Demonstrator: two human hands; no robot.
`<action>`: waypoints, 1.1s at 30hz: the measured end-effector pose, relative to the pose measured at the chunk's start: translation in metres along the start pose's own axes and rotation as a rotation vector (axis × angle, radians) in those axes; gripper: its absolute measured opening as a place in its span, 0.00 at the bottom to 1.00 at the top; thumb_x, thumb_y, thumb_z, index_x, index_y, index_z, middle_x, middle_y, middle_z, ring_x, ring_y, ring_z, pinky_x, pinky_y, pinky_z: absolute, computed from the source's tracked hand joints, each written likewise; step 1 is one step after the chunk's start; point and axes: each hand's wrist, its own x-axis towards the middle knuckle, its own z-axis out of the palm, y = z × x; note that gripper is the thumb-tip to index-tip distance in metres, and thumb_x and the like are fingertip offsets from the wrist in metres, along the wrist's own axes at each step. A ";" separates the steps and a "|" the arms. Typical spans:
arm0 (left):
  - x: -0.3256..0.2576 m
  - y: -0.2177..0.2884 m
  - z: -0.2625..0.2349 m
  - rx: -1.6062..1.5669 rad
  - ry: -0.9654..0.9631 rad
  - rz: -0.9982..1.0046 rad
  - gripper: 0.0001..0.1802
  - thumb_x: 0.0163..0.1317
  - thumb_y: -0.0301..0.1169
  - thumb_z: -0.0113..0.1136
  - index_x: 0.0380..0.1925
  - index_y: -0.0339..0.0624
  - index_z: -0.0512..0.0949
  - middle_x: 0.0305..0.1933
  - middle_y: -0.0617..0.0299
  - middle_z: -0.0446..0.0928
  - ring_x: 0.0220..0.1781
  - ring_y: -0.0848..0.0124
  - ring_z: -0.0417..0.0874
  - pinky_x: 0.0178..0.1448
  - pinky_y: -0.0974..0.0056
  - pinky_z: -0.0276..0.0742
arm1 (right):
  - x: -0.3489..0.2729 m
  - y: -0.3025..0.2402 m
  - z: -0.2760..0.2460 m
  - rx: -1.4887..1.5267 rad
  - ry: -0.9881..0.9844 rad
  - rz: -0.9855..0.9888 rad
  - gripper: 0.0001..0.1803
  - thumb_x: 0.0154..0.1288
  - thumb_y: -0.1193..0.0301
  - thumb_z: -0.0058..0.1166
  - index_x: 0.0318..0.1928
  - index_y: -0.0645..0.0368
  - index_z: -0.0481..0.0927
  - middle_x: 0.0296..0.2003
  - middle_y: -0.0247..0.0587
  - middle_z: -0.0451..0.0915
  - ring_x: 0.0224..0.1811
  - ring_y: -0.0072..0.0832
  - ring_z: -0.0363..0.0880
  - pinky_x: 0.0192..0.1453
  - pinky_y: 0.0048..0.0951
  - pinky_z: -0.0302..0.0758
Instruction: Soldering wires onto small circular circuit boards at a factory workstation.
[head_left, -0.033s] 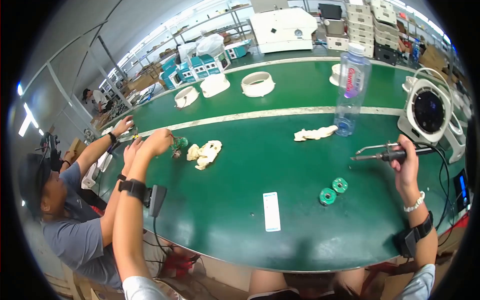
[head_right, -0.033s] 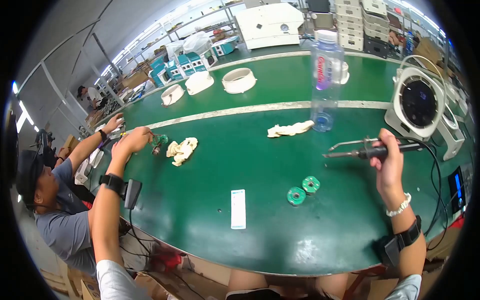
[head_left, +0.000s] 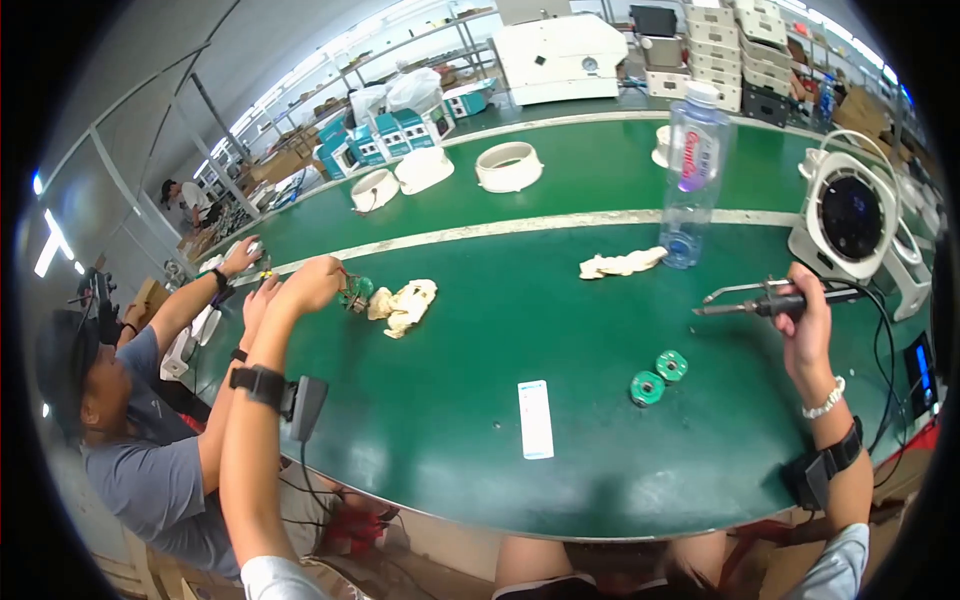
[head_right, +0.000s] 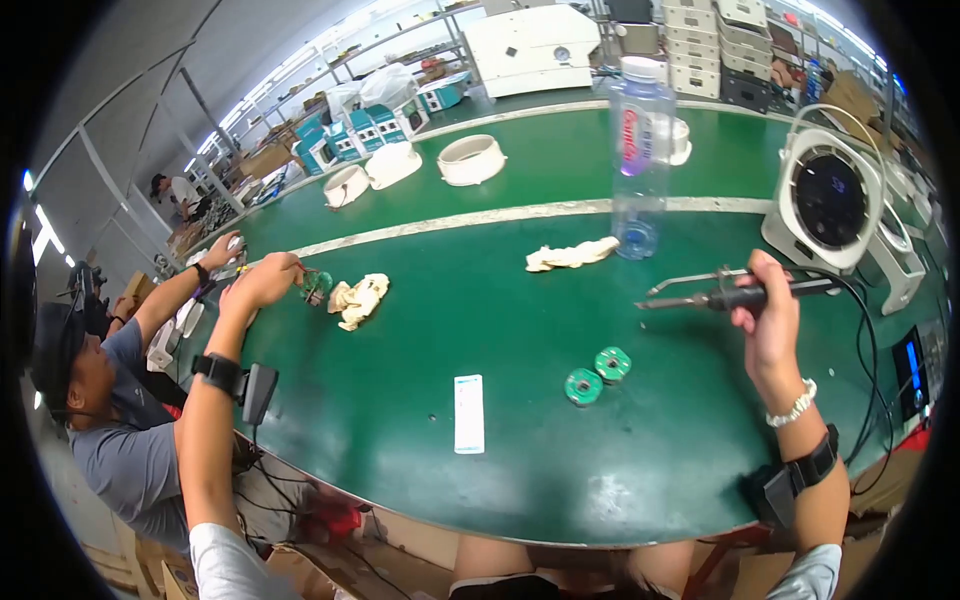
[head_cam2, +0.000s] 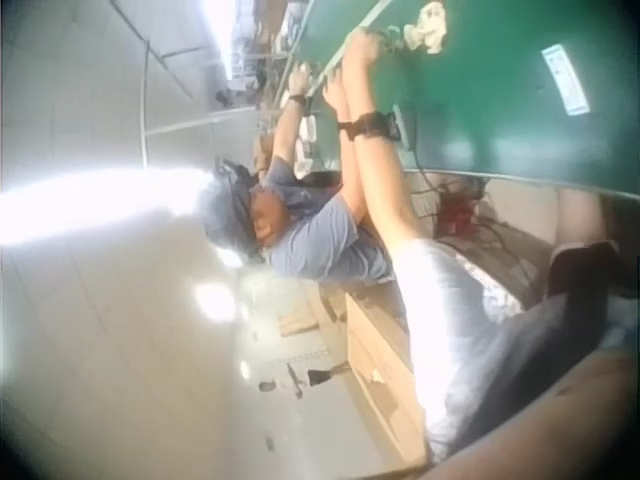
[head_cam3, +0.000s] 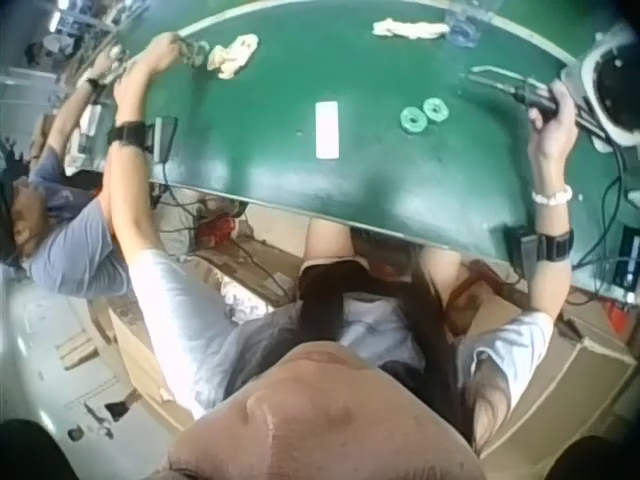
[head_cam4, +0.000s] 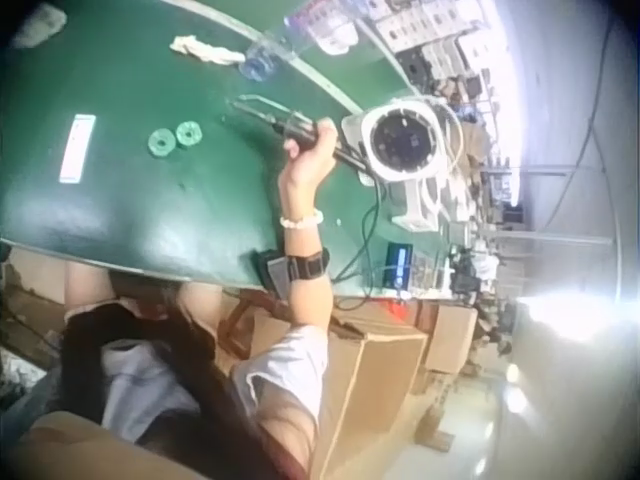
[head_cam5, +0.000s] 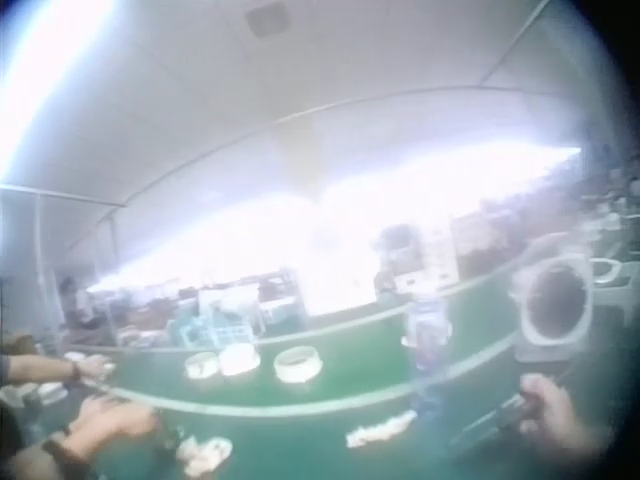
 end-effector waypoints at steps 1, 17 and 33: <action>-0.005 0.021 -0.005 -0.002 -0.007 0.017 0.14 0.49 0.30 0.45 0.28 0.30 0.76 0.30 0.43 0.76 0.34 0.52 0.77 0.39 0.57 0.70 | -0.001 -0.001 -0.001 0.013 -0.019 -0.013 0.11 0.61 0.61 0.44 0.27 0.54 0.68 0.20 0.30 0.69 0.10 0.13 0.62 0.11 0.12 0.53; -0.070 0.302 0.011 -0.345 -0.538 0.799 0.10 0.54 0.26 0.42 0.29 0.32 0.72 0.25 0.50 0.75 0.30 0.54 0.76 0.37 0.58 0.71 | 0.010 -0.019 -0.010 0.186 -0.048 -0.138 0.12 0.59 0.66 0.44 0.22 0.59 0.68 0.14 0.32 0.70 0.10 0.17 0.66 0.12 0.15 0.57; -0.027 0.291 0.042 -0.239 -0.003 0.536 0.12 0.59 0.29 0.42 0.27 0.33 0.74 0.22 0.50 0.72 0.27 0.53 0.72 0.34 0.57 0.66 | 0.007 -0.025 -0.006 0.208 -0.049 -0.207 0.11 0.58 0.66 0.44 0.24 0.59 0.69 0.16 0.33 0.70 0.11 0.17 0.66 0.13 0.15 0.57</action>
